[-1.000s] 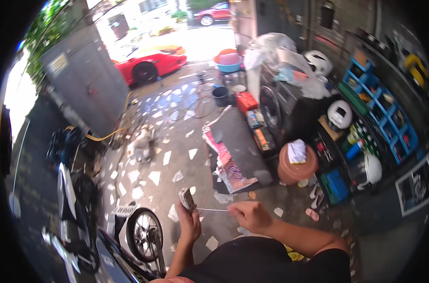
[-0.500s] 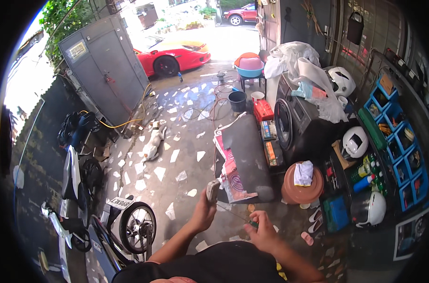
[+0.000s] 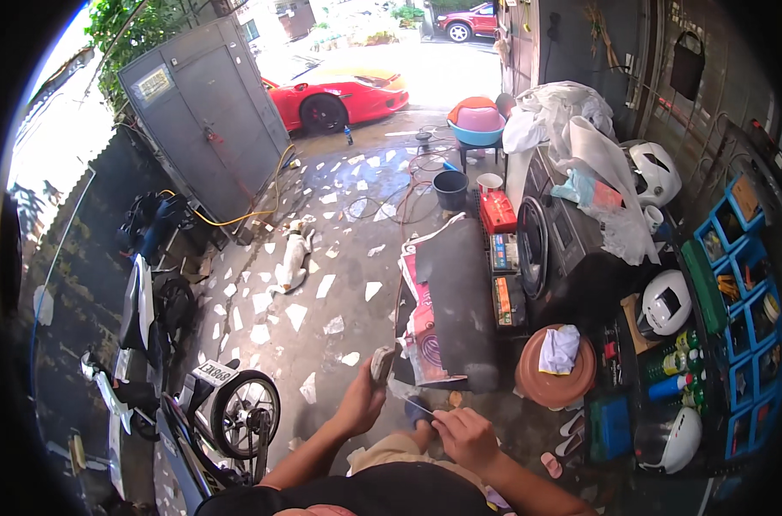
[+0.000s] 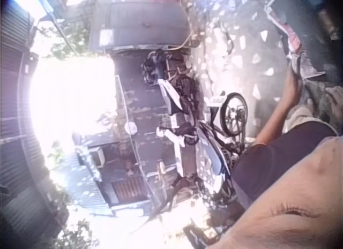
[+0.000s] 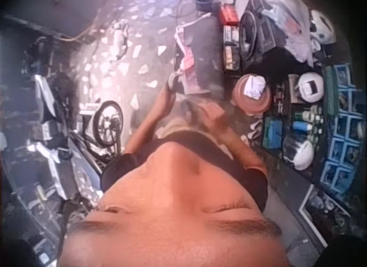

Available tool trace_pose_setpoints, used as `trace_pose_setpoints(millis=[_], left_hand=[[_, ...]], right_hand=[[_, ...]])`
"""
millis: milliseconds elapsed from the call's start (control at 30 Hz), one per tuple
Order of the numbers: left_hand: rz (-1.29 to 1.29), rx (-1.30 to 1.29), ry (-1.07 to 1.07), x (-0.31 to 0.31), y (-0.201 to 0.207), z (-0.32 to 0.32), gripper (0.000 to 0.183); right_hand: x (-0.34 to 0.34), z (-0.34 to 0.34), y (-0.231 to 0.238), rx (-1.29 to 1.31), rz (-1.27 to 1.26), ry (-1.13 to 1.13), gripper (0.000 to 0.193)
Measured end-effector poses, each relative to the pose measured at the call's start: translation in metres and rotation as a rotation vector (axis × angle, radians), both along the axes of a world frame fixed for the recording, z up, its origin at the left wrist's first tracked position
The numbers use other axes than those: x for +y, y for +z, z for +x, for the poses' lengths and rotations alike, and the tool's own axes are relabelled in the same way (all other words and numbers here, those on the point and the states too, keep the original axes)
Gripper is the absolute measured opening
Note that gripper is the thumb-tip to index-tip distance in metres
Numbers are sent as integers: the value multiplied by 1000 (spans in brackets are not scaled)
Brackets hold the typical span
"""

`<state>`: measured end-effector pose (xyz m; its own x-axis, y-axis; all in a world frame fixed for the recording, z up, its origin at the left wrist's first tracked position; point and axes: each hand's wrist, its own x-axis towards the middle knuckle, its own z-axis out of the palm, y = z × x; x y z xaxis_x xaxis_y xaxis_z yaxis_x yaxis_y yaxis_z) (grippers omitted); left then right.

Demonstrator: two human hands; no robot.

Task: The person is repairing a damaged electrical extension cord using a screwdriver and tape.

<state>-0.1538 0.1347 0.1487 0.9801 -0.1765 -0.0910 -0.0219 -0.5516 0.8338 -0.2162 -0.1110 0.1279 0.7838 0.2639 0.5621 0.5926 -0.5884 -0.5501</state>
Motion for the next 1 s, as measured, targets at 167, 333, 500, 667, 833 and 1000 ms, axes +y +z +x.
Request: trace_pose_setpoints(millis=[167,333,500,667,833,1000], left_hand=[[42,31,-107,1,-2,38,66],[0,25,-147,-2,-18,84,64],[-15,12,-210,4,-16,123,67],[12,-6,-282,17,-22,147,64],[-18,54,-224,15,-16,160,63],[85,82,-258,17,-4,173,68]], right_hand=[[-16,36,-16,1191,749,25,18],[-5,85,25,78,-64,25,24],[-9,111,-14,1229,901,203,25],[23,130,19,454,193,-11,30],[31,143,30,812,289,-65,32],[32,155,-9,1154,751,50,28]])
